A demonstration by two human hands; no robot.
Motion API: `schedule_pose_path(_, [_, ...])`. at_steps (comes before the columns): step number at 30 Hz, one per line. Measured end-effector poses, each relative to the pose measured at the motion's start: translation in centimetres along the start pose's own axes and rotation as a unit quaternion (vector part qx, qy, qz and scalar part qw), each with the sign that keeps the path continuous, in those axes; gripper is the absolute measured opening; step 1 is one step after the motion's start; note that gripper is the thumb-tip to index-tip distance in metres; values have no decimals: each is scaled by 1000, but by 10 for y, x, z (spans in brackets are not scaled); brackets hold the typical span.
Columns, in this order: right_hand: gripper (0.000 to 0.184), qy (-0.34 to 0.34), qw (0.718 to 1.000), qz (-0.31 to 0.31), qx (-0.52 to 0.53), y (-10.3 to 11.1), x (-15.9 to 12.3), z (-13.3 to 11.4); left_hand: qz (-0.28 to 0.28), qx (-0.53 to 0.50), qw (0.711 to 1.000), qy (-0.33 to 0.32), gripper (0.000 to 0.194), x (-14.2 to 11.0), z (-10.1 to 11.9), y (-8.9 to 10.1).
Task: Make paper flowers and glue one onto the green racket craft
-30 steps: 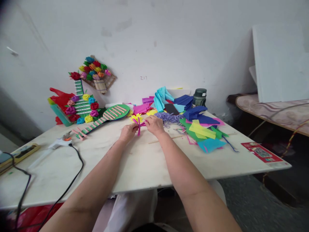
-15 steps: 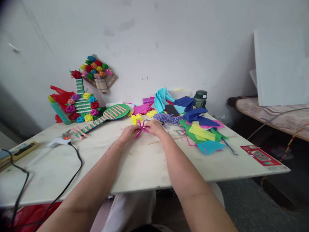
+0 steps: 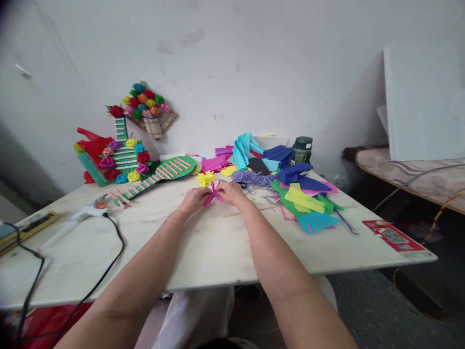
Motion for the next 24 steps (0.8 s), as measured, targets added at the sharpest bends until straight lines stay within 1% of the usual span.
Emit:
schedule_pose_path(3, [16,-1,998,36,60,-1,1,4,6,-23,1000,-11,21,0,0,1])
schedule_pose_path(5, [12,-12,989,48,141,-5,1,8,10,-39,999,-20,20,1,1,2])
schedule_pose_path(7, [10,-33,965,46,258,-11,0,11,9,-60,998,-31,20,0,3,2])
schedule_pose_path(9, [10,-52,928,36,367,-17,-3,11,-4,-85,995,-43,20,0,6,3])
schedule_pose_path(11, [11,-64,900,29,430,-20,-5,12,-25,-117,992,-48,19,0,8,2])
schedule_pose_path(13, [12,-72,893,26,444,-21,-7,13,-52,-154,986,-39,15,0,8,1])
schedule_pose_path(16, [11,-79,900,11,428,-20,-8,14,-99,-215,972,-5,9,0,4,-3])
schedule_pose_path(18, [10,-84,900,-2,428,-20,-9,13,-135,-261,956,23,6,0,1,-8])
schedule_pose_path(20, [8,-97,894,-9,438,-20,-10,11,-162,-306,937,47,6,0,-1,-12])
schedule_pose_path(22, [2,-117,890,-7,441,-22,-11,11,-177,-332,924,60,6,0,-2,-15])
schedule_pose_path(24, [6,-134,893,-7,429,-25,-10,12,-182,-338,921,67,6,-1,-1,-17])
Point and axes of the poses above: each hand's wrist, its own x-axis towards the middle knuckle, its own y-axis out of the back of the hand, z = x × y, the point moved 8 cm from there along x, towards the middle knuckle, and after that the axes turned 15 degrees about y, right-handed, at the moved point
